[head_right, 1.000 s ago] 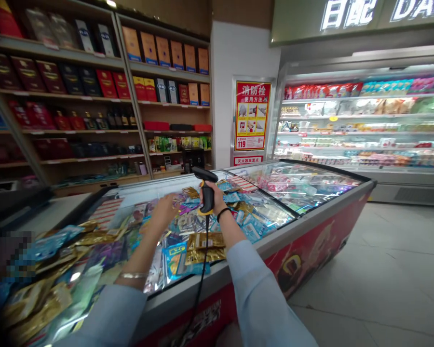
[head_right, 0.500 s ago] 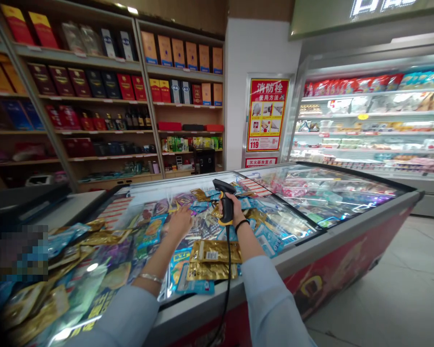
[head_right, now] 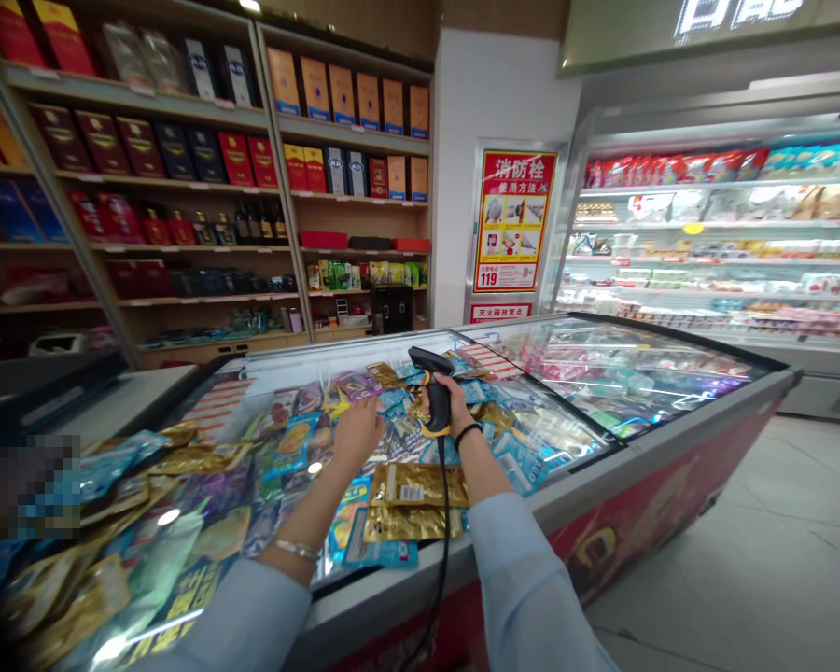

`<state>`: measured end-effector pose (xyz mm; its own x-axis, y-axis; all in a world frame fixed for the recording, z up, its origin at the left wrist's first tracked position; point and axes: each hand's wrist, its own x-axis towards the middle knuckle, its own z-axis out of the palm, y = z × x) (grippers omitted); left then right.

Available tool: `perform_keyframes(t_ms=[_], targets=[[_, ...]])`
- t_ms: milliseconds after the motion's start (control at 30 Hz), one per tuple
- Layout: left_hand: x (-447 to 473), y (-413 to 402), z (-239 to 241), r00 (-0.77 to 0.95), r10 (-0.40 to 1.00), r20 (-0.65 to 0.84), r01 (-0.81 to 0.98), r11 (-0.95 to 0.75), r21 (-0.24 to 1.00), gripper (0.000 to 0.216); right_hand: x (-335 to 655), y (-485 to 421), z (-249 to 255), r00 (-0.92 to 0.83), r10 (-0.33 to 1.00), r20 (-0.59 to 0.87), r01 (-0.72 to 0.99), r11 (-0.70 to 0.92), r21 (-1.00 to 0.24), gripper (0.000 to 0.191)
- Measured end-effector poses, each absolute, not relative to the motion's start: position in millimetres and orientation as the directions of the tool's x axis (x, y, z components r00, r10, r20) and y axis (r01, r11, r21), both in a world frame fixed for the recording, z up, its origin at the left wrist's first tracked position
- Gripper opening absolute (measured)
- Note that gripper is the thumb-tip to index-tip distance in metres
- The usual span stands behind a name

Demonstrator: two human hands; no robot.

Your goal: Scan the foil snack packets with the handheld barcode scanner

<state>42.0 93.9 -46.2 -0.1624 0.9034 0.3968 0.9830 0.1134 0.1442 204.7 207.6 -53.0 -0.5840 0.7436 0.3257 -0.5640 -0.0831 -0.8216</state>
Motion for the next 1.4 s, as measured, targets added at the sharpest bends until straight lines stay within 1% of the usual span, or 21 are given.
perform_keyframes(t_ms=[67,133,200,267,433,500,600,700,833,967,1033,1133,1233,1333,1400], targets=[[39.3,98.3,-55.6,-0.163,0.909,0.383,0.981,0.108,0.160,0.048,204.6,208.2,-53.3,-0.580,0.744,0.332,-0.564,-0.073,-0.822,0.029],[37.7,102.5,-66.2,-0.098,0.933,0.346,0.987,0.048,0.152,0.052,204.4,208.9,-53.6,-0.585,0.740,0.331,-0.560,-0.073,-0.825,0.029],[37.9,105.2,-73.3,-0.048,0.951,0.304,0.989,0.002,0.149,0.050,204.3,209.6,-53.9,-0.595,0.735,0.325,-0.555,-0.082,-0.828,0.028],[39.7,105.5,-74.0,-0.032,0.958,0.284,0.988,-0.013,0.155,0.047,204.4,210.1,-54.0,-0.602,0.732,0.319,-0.551,-0.092,-0.830,0.028],[42.3,99.0,-56.5,-0.017,0.949,0.314,0.993,-0.022,0.120,0.043,204.8,210.4,-54.3,-0.608,0.732,0.307,-0.545,-0.103,-0.832,0.029],[39.5,98.2,-51.4,-0.046,0.949,0.312,0.993,0.010,0.117,0.041,204.9,210.4,-54.7,-0.609,0.735,0.298,-0.543,-0.112,-0.832,0.029],[31.1,102.3,-53.5,-0.156,0.917,0.367,0.978,0.091,0.188,0.034,204.9,210.8,-55.4,-0.595,0.745,0.301,-0.557,-0.112,-0.823,0.029],[23.2,109.7,-63.9,-0.254,0.860,0.443,0.955,0.151,0.255,0.044,204.9,211.0,-55.4,-0.587,0.747,0.313,-0.563,-0.098,-0.821,0.028],[18.1,117.6,-73.8,-0.338,0.847,0.410,0.930,0.232,0.287,0.058,204.5,209.6,-54.1,-0.591,0.747,0.306,-0.548,-0.093,-0.831,0.028],[16.3,120.4,-73.7,-0.325,0.877,0.353,0.930,0.228,0.289,0.063,204.4,207.2,-52.5,-0.590,0.746,0.309,-0.543,-0.083,-0.836,0.029],[16.6,119.4,-72.5,-0.281,0.910,0.305,0.940,0.198,0.277,0.060,204.7,206.5,-51.8,-0.593,0.744,0.307,-0.540,-0.085,-0.837,0.028],[19.6,114.5,-68.9,-0.223,0.943,0.248,0.958,0.165,0.233,0.048,205.4,205.9,-51.3,-0.599,0.743,0.299,-0.535,-0.093,-0.840,0.027],[25.6,107.5,-60.7,-0.204,0.944,0.261,0.972,0.163,0.169,0.039,205.7,205.3,-51.2,-0.600,0.746,0.291,-0.532,-0.099,-0.841,0.027],[31.3,101.8,-50.9,-0.205,0.937,0.283,0.978,0.184,0.101,0.037,205.5,205.0,-51.2,-0.592,0.750,0.294,-0.533,-0.091,-0.841,0.028],[33.0,100.2,-46.7,-0.239,0.923,0.303,0.971,0.218,0.101,0.037,205.4,205.3,-51.2,-0.591,0.752,0.293,-0.531,-0.089,-0.842,0.029]])
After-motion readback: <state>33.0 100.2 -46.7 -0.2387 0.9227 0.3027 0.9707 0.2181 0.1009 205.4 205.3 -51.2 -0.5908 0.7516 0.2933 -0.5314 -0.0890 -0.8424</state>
